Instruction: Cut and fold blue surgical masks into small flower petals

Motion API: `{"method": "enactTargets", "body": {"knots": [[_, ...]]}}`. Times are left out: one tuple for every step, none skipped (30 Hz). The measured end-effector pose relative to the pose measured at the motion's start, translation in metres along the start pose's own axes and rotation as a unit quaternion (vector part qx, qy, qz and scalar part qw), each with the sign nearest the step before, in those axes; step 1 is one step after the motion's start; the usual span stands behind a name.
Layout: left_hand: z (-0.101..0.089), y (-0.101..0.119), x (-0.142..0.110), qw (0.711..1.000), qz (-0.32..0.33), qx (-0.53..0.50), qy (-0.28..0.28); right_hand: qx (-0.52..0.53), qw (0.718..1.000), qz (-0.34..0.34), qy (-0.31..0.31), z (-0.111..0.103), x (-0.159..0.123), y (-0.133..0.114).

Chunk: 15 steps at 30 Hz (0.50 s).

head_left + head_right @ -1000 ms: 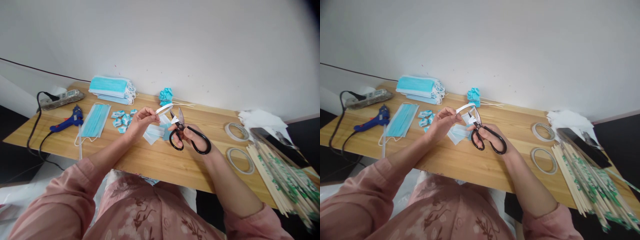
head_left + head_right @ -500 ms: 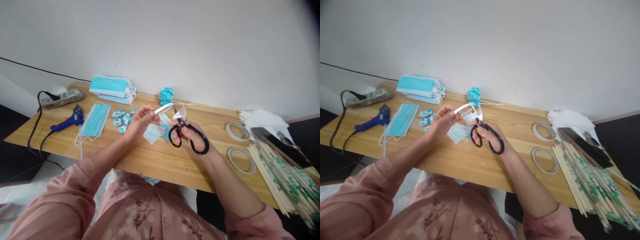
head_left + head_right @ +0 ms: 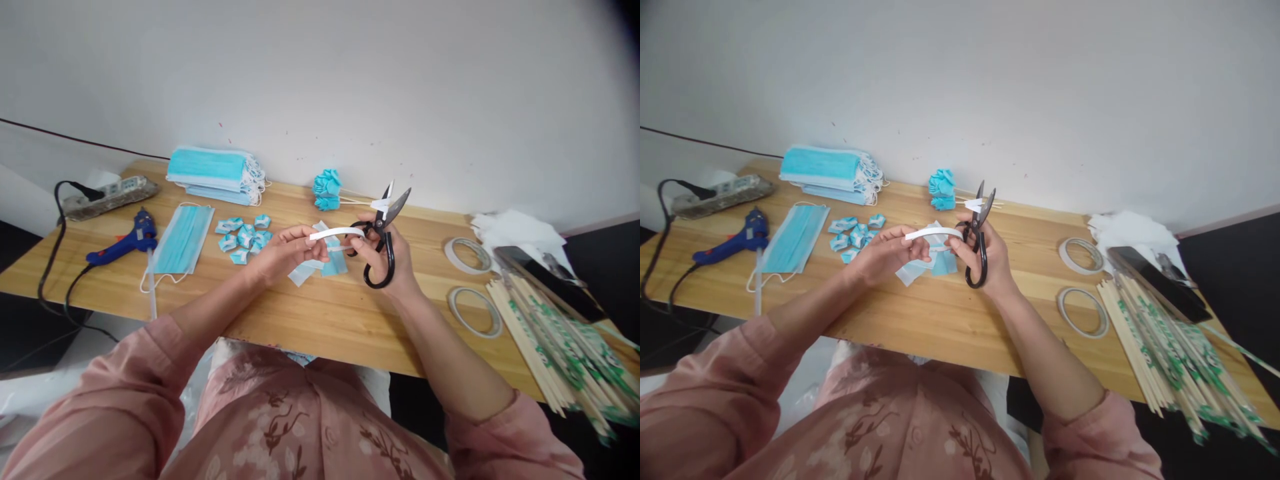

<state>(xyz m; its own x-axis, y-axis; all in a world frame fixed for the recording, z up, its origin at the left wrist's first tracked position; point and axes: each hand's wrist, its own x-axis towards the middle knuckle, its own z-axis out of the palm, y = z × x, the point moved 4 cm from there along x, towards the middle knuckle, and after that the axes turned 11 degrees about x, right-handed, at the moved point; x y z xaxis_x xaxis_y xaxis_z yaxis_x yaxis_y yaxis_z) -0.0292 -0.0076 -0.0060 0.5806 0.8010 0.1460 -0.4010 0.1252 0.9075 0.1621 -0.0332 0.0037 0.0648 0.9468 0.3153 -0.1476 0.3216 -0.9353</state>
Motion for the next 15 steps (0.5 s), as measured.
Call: {"method": "enactTargets", "body": {"knots": [[-0.0007, -0.0006, 0.0002, 1.000, -0.002, 0.009, 0.004, -0.001, 1.000, -0.002, -0.001, 0.0000, -0.0004, -0.0005], [-0.0018, -0.0011, 0.0006, 1.000, -0.002, 0.020, 0.010, -0.002, 1.000, -0.006, 0.000, -0.0004, -0.0005, -0.0011], [-0.0031, -0.0012, 0.0010, 0.999, 0.002, 0.030, 0.018, -0.005, 1.000, -0.008, -0.002, -0.0009, -0.0003, -0.0017], [-0.0045, -0.0010, 0.0016, 0.999, 0.009, 0.038, 0.028, -0.007, 1.000, -0.010, -0.003, -0.0016, 0.0000, -0.0021], [-0.0057, -0.0004, 0.0022, 0.998, 0.019, 0.046, 0.037, -0.008, 1.000, -0.011, -0.006, -0.0023, 0.0003, -0.0024], [-0.0068, 0.0005, 0.0027, 0.997, 0.031, 0.052, 0.046, -0.006, 1.000, -0.013, -0.010, -0.0029, 0.0006, -0.0027], [-0.0076, 0.0015, 0.0032, 0.996, 0.043, 0.058, 0.053, -0.001, 1.000, -0.017, -0.014, -0.0035, 0.0009, -0.0030], [-0.0081, 0.0023, 0.0036, 0.995, 0.051, 0.064, 0.058, 0.007, 1.000, -0.021, -0.019, -0.0041, 0.0011, -0.0034], [-0.0083, 0.0030, 0.0037, 0.994, 0.058, 0.070, 0.061, 0.016, 0.999, -0.024, -0.023, -0.0046, 0.0012, -0.0037], [-0.0084, 0.0035, 0.0036, 0.993, 0.062, 0.075, 0.064, 0.025, 0.999, -0.027, -0.026, -0.0051, 0.0013, -0.0040], [-0.0085, 0.0037, 0.0033, 0.993, 0.064, 0.075, 0.066, 0.032, 0.999, -0.029, -0.029, -0.0056, 0.0014, -0.0042], [-0.0085, 0.0036, 0.0028, 0.993, 0.063, 0.073, 0.068, 0.038, 0.998, -0.029, -0.027, -0.0063, 0.0016, -0.0043], [-0.0084, 0.0034, 0.0022, 0.994, 0.059, 0.068, 0.067, 0.041, 0.998, -0.029, -0.025, -0.0071, 0.0018, -0.0045], [-0.0083, 0.0031, 0.0017, 0.994, 0.054, 0.062, 0.066, 0.042, 0.998, -0.029, -0.022, -0.0078, 0.0020, -0.0046], [-0.0082, 0.0027, 0.0012, 0.995, 0.047, 0.054, 0.064, 0.043, 0.999, -0.029, -0.018, -0.0085, 0.0023, -0.0048]]}}
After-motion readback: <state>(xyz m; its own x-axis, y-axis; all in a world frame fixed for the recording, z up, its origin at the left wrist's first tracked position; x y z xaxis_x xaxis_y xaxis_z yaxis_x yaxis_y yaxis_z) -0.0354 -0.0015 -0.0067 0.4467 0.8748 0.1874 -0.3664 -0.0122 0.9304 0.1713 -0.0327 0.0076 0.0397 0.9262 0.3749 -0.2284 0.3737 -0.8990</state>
